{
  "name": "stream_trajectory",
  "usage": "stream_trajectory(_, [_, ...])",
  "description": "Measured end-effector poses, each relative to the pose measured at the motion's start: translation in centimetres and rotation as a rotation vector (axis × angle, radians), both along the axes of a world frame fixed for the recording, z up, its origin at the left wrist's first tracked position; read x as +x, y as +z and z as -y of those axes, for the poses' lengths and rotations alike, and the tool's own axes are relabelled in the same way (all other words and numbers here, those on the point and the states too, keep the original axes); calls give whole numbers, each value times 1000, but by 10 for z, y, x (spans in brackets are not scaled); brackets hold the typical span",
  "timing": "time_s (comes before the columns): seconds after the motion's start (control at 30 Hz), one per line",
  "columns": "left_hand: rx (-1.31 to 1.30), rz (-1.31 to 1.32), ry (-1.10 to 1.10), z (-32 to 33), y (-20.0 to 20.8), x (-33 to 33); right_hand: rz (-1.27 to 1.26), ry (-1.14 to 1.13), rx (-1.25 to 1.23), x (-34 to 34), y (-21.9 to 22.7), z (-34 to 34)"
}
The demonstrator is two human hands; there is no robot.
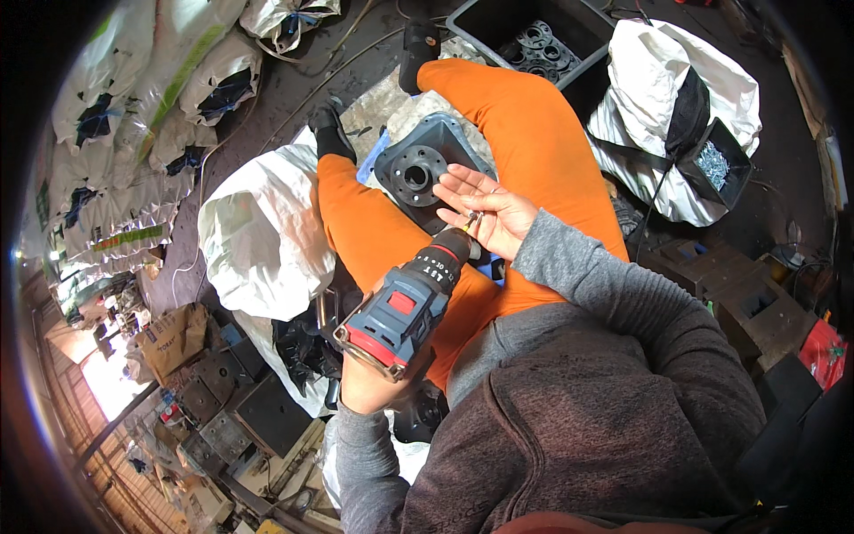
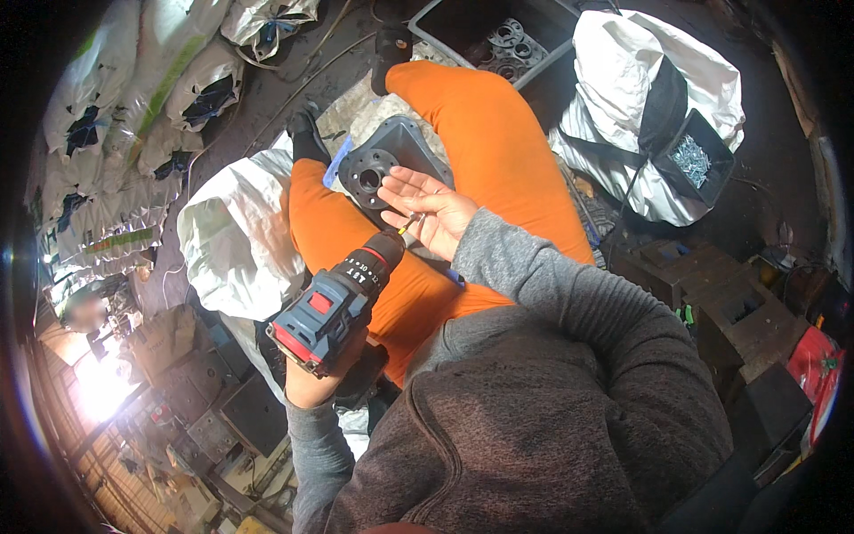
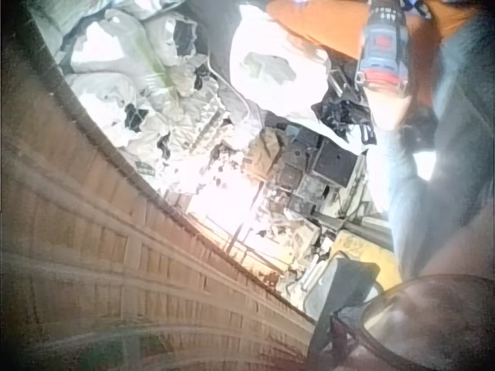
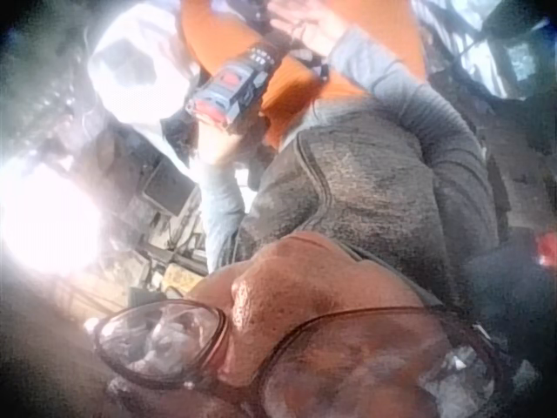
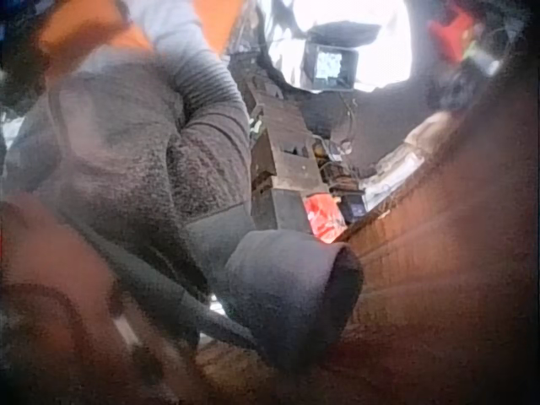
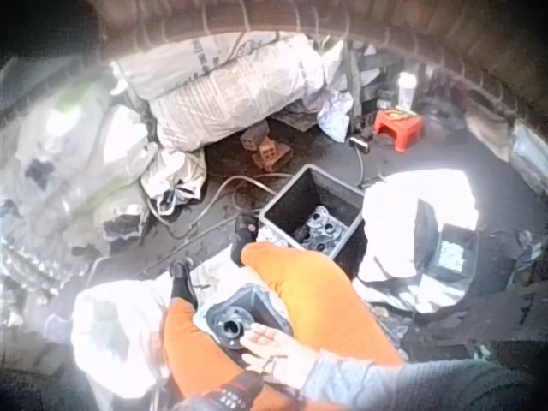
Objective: The person sits on the floor and uses a cordless impact driver to fasten screws into a black mechanical housing part resting on their lap. They repeatedly pick screws from a nearby container, insert them into the part, and drive them in with the tool.
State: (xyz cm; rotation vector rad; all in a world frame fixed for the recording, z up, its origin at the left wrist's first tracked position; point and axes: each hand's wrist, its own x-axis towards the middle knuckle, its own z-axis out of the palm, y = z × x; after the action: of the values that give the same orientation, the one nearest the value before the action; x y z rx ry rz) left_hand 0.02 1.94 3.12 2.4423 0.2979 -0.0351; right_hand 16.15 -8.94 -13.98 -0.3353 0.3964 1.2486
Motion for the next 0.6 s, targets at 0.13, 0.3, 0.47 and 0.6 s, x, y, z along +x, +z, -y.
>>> stream_trajectory(0.13, [39, 26, 18, -1, -7, -5, -18, 7, 18, 0, -3, 2])
stream_trajectory(0.3, [161, -37, -72, -7, -3, -4, -6, 20, -32, 1, 0, 1])
stream_trajectory(0.47, [127, -37, -32, -10, -6, -8, -17, 13, -144, -2, 7, -6])
stream_trajectory(0.6, [97, -59, -39, -7, -5, -7, -39, 6, -192, -6, 8, -6])
